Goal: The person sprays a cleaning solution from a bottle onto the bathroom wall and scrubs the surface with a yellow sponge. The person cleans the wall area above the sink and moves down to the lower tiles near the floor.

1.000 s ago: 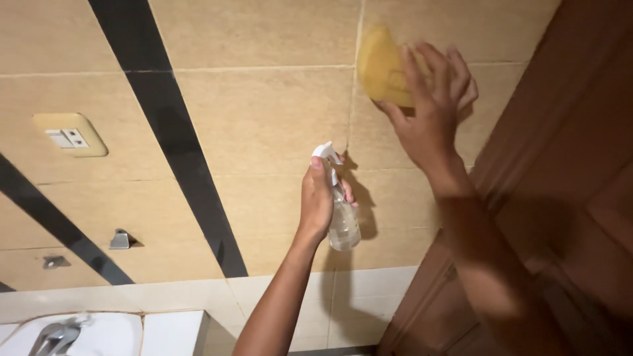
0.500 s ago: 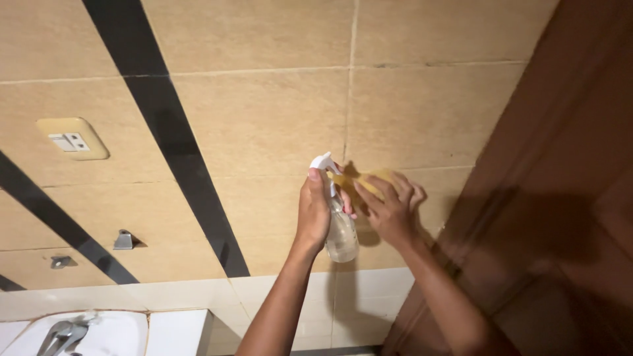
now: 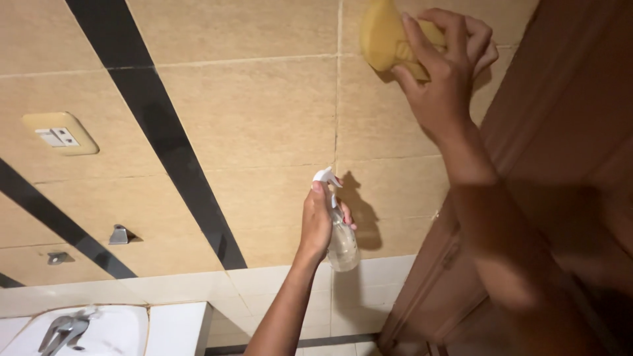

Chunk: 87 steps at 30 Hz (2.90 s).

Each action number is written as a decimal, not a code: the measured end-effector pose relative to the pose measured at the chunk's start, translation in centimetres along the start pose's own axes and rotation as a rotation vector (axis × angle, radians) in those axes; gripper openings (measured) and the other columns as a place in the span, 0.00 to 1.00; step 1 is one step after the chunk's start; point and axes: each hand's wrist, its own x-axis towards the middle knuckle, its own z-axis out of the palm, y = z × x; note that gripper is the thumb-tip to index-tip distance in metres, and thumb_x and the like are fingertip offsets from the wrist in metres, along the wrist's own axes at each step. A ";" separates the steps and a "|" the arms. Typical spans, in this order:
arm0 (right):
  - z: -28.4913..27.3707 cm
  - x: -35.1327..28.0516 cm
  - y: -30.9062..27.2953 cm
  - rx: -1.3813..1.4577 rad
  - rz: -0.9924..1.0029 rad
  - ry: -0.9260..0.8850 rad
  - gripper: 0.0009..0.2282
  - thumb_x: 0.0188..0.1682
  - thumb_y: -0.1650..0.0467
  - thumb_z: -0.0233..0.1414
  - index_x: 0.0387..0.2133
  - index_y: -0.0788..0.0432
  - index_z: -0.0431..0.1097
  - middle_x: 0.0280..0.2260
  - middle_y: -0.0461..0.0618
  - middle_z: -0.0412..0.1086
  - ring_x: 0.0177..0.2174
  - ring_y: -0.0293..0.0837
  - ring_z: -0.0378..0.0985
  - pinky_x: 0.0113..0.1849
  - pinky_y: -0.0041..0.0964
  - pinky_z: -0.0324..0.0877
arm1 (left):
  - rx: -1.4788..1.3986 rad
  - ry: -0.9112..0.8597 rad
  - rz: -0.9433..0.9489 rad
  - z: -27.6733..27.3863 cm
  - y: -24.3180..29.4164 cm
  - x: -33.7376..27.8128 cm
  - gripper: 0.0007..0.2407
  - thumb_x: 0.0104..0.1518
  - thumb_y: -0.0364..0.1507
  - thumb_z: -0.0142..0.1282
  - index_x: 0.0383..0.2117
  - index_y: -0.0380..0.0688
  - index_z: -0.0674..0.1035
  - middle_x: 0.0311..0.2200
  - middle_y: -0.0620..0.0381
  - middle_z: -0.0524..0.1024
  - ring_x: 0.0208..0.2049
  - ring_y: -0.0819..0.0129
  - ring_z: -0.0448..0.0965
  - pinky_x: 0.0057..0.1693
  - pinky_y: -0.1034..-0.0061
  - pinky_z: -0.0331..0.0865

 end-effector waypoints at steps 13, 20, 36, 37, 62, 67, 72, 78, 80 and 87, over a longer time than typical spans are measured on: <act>6.1 -11.2 -1.7 -0.157 0.085 -0.215 0.33 0.44 0.56 0.68 0.66 0.42 0.69 0.62 0.54 0.57 0.59 0.66 0.47 0.54 0.77 0.37 | 0.001 0.095 0.046 -1.6 -4.0 -1.3 0.29 0.64 0.54 0.29 0.44 0.37 0.70 0.17 0.54 0.66 0.16 0.69 0.72 0.27 0.72 0.75; 8.0 -22.6 -6.1 -0.090 -0.128 -0.117 0.21 0.41 0.62 0.66 0.52 0.38 0.76 0.56 0.37 0.65 0.59 0.49 0.55 0.54 0.56 0.46 | -0.032 0.109 0.011 -1.7 -3.9 -1.9 0.30 0.63 0.55 0.29 0.44 0.36 0.69 0.20 0.56 0.66 0.17 0.68 0.73 0.27 0.70 0.76; 6.6 -20.0 -4.4 -0.064 -0.226 -0.166 0.17 0.48 0.64 0.63 0.51 0.38 0.77 0.54 0.40 0.68 0.54 0.53 0.56 0.50 0.58 0.47 | -0.017 0.132 -0.005 -0.9 -4.8 -5.7 0.29 0.64 0.55 0.28 0.45 0.38 0.68 0.15 0.52 0.67 0.16 0.66 0.73 0.28 0.72 0.74; 6.4 -18.3 -4.1 -0.060 -0.232 -0.163 0.17 0.48 0.64 0.63 0.51 0.38 0.77 0.54 0.40 0.68 0.54 0.53 0.56 0.50 0.58 0.47 | -0.017 0.137 0.001 -1.0 -4.8 -6.1 0.29 0.64 0.55 0.28 0.45 0.38 0.68 0.15 0.52 0.67 0.16 0.66 0.73 0.28 0.72 0.74; 4.5 -9.4 1.3 0.059 -0.001 -0.076 0.31 0.43 0.65 0.74 0.62 0.42 0.73 0.65 0.42 0.60 0.64 0.53 0.51 0.63 0.58 0.40 | 0.072 0.218 0.007 -1.5 -7.7 -6.2 0.29 0.68 0.52 0.29 0.39 0.32 0.70 0.14 0.51 0.67 0.15 0.65 0.73 0.27 0.70 0.74; 5.8 -13.6 -0.8 0.101 0.037 -0.147 0.34 0.43 0.62 0.71 0.67 0.40 0.69 0.65 0.47 0.59 0.65 0.55 0.49 0.65 0.62 0.46 | 0.042 0.218 -0.001 -0.8 -6.3 -6.9 0.26 0.67 0.51 0.28 0.44 0.37 0.70 0.14 0.53 0.65 0.16 0.67 0.71 0.27 0.70 0.74; 7.9 -23.0 -3.6 -0.028 -0.156 -0.210 0.23 0.47 0.58 0.65 0.58 0.37 0.73 0.59 0.43 0.63 0.57 0.55 0.53 0.52 0.61 0.48 | 0.027 0.242 -0.016 -0.2 -5.8 -6.8 0.25 0.68 0.49 0.28 0.46 0.38 0.70 0.16 0.54 0.65 0.17 0.67 0.72 0.28 0.70 0.74; 10.2 -31.0 -5.6 0.205 -0.135 -0.363 0.14 0.46 0.64 0.61 0.47 0.37 0.75 0.56 0.37 0.65 0.59 0.52 0.58 0.56 0.64 0.47 | 0.113 0.227 -0.028 -0.4 -5.7 -7.4 0.26 0.67 0.50 0.27 0.45 0.38 0.70 0.15 0.52 0.69 0.17 0.67 0.73 0.29 0.71 0.74; 10.5 -30.7 -5.3 0.181 -0.140 -0.355 0.13 0.48 0.65 0.61 0.47 0.37 0.75 0.56 0.36 0.66 0.59 0.50 0.59 0.56 0.64 0.47 | 0.093 0.218 -0.001 -0.5 -5.7 -7.6 0.26 0.68 0.49 0.27 0.46 0.38 0.70 0.15 0.52 0.68 0.17 0.67 0.72 0.29 0.70 0.75; 9.2 -20.3 -2.8 -0.044 -0.044 -0.199 0.20 0.50 0.63 0.62 0.58 0.39 0.75 0.57 0.47 0.65 0.51 0.57 0.60 0.50 0.64 0.49 | 0.062 0.243 -0.009 -1.4 -7.0 -8.2 0.24 0.70 0.47 0.27 0.46 0.37 0.71 0.15 0.54 0.65 0.16 0.67 0.71 0.28 0.70 0.74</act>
